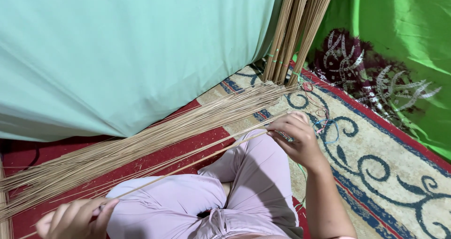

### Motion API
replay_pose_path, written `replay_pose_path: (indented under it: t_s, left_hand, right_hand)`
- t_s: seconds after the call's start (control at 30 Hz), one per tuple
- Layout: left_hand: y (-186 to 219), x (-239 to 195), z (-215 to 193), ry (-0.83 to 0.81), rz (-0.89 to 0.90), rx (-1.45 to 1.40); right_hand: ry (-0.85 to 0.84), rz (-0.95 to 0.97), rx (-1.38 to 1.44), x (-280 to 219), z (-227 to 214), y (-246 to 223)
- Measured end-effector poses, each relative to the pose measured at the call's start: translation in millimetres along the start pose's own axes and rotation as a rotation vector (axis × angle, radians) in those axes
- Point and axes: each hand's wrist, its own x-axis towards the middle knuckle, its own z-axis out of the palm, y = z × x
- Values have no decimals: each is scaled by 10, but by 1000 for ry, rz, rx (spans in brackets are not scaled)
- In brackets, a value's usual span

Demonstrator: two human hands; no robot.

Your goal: Weaving thin wooden sticks together to form a mat

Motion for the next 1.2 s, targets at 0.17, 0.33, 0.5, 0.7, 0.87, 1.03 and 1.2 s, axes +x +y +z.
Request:
replay_pose_path:
  t_s: [0.17,0.33,0.5,0.7,0.87,1.03,1.2]
  left_hand:
    - [254,159,105,61,124,-20]
    - [595,333,53,112,161,-121]
    - [761,394,59,127,129,-147]
    - [813,396,29,140,100,-178]
    - [660,292,84,126,98,-237]
    - [453,180,174,126,46,-185]
    - [296,169,183,114,-6,-187]
  right_hand:
    - [-8,-26,-25,34,39,-61]
    - [-4,-61,-133,95,51,-156]
    - [16,-79,-175,74,73,-155]
    - [2,-64,-135,62,84,-154]
    - [-22,-67,-111,75,11,-152]
    - [-63,-55,-109,21,15,-63]
    - [-15,-43,-134,60,-70,-89]
